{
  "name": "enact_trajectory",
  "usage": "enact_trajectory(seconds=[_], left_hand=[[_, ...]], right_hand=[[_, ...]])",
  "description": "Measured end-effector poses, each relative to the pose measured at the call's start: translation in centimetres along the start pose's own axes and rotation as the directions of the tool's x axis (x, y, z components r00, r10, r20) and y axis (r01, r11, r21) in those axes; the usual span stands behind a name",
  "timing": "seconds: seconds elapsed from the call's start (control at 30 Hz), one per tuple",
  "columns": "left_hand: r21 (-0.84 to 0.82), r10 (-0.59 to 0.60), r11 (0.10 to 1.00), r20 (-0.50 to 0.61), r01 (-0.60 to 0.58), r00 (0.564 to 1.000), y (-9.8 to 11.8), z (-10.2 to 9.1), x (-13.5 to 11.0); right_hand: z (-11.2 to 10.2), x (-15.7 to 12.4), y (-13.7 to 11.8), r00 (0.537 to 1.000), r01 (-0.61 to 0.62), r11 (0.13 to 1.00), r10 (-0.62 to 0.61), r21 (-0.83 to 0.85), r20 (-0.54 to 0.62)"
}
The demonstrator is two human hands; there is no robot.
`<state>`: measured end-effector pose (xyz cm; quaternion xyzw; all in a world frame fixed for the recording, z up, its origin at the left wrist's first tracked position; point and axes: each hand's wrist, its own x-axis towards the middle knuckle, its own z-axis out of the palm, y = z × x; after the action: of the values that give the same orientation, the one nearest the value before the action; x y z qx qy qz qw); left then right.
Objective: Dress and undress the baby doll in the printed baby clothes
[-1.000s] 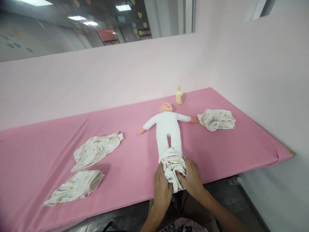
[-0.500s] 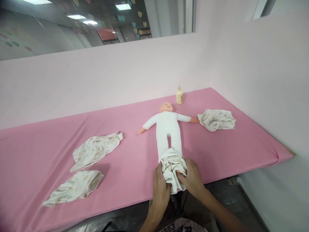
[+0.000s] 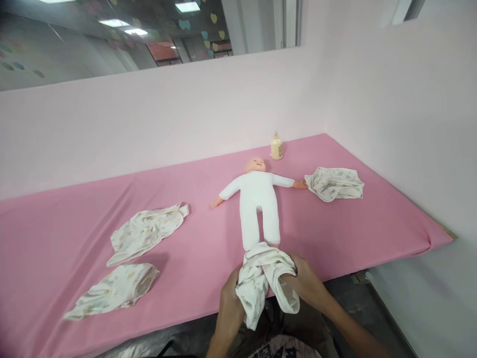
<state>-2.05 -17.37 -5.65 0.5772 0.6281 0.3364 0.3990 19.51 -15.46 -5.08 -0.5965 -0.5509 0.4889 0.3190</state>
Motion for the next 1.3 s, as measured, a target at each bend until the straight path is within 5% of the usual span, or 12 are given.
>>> enact_trajectory(seconds=[0.17, 0.3, 0.4, 0.57, 0.67, 0.73, 0.83, 0.93, 1.0, 1.03, 1.17, 1.3], left_hand=[[-0.075, 0.074, 0.994, 0.003, -0.073, 0.997, 0.8, -1.5, -0.6], [-0.192, -0.053, 0.977, 0.211, 0.094, 0.976, 2.2, -3.6, -0.8], [-0.112, -0.025, 0.991, 0.353, 0.069, 0.935, 3.0, -6.0, -0.7], [0.22, -0.036, 0.964, 0.657, -0.146, 0.753, 6.7, -10.8, 0.4], [0.243, -0.015, 0.944, 0.709, -0.225, 0.705, 9.5, -13.6, 2.2], [0.132, 0.076, 0.953, 0.766, -0.273, 0.638, 10.8, -15.2, 3.8], [-0.201, 0.322, 0.935, 0.826, -0.292, 0.463, 12.1, -16.9, 6.1], [-0.311, 0.39, 0.916, 0.836, -0.253, 0.386, 13.4, -17.7, 6.9], [-0.201, 0.315, 0.933, 0.858, -0.3, 0.405, 14.1, -17.7, 6.6], [-0.101, 0.265, 0.931, 0.85, -0.352, 0.456, 14.4, -17.5, 6.4], [0.417, 0.189, 0.747, 0.614, -0.518, 0.767, 14.6, -15.5, 6.3], [0.639, 0.2, 0.56, 0.513, -0.527, 0.835, 14.5, -13.7, 7.7]], right_hand=[[-1.6, -0.8, -0.5, 0.986, 0.059, 0.998, -0.061, 0.016, 0.157], [-3.4, -1.1, -1.5, 0.947, 0.094, 0.995, -0.081, -0.028, 0.311], [-5.3, -1.2, -2.7, 0.904, 0.12, 0.99, -0.077, -0.077, 0.421], [-9.8, -0.5, -5.9, 0.837, 0.265, 0.946, -0.13, -0.186, 0.532], [-12.4, 0.7, -8.4, 0.819, 0.316, 0.934, -0.182, -0.164, 0.544], [-13.9, 1.7, -10.2, 0.782, 0.337, 0.939, -0.233, -0.077, 0.579], [-16.0, 2.9, -12.6, 0.696, 0.302, 0.947, -0.297, 0.11, 0.654], [-17.5, 3.0, -14.3, 0.7, 0.318, 0.935, -0.342, 0.155, 0.626], [-18.1, 2.7, -14.8, 0.702, 0.334, 0.93, -0.356, 0.156, 0.617], [-18.2, 2.5, -15.0, 0.697, 0.34, 0.929, -0.355, 0.149, 0.624], [-17.1, 2.0, -15.3, 0.674, 0.404, 0.914, -0.27, -0.038, 0.688], [-14.5, 2.4, -15.4, 0.859, 0.373, 0.851, -0.166, -0.369, 0.483]])
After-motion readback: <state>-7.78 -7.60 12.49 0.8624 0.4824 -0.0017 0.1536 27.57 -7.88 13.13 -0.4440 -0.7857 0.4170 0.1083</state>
